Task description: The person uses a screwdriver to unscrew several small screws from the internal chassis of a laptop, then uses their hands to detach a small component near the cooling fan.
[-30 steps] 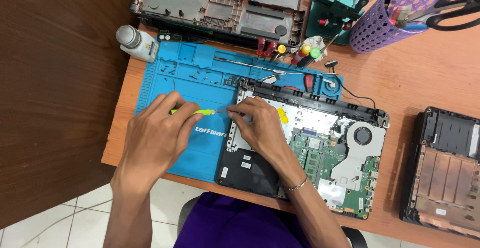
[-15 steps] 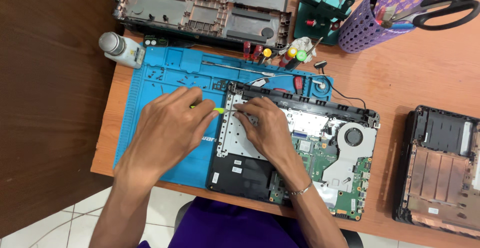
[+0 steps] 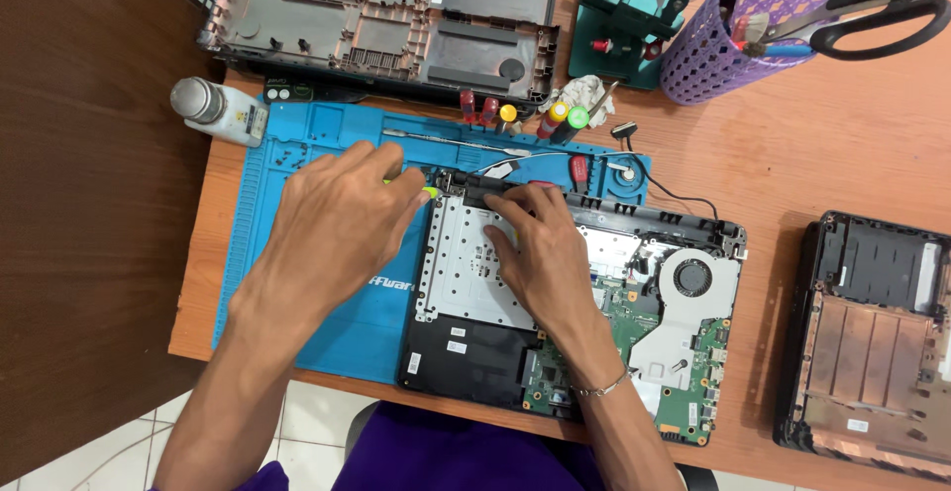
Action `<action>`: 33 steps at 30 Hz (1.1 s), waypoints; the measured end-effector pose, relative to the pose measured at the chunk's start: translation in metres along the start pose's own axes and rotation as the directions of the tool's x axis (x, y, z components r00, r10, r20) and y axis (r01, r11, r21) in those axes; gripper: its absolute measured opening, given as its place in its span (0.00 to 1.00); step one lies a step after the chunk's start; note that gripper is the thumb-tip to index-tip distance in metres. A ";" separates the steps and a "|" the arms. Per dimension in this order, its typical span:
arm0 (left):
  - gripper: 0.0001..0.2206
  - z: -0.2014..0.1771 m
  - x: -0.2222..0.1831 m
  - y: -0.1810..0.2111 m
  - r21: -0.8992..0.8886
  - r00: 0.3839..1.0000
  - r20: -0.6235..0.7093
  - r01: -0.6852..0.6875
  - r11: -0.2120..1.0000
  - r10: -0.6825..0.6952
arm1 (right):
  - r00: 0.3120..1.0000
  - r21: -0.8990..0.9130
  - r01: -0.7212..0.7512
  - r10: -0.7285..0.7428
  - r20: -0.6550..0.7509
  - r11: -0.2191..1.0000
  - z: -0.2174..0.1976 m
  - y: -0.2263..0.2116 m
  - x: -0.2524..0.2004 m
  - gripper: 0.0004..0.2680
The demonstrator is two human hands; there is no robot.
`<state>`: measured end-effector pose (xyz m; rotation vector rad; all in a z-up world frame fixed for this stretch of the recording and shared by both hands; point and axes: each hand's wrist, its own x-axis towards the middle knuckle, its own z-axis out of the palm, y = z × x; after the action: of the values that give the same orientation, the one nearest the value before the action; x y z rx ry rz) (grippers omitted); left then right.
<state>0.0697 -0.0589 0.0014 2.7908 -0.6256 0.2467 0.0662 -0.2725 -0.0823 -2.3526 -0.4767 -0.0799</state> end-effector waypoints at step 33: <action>0.05 0.020 0.023 0.022 0.111 0.988 0.115 -0.111 0.988 0.098 | 0.999 0.008 0.017 -0.017 0.032 1.000 -0.002 0.001 -0.002 0.11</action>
<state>0.0832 -0.0927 -0.0072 2.9032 -0.8104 0.1570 0.0652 -0.2751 -0.0821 -2.3457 -0.5116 -0.0482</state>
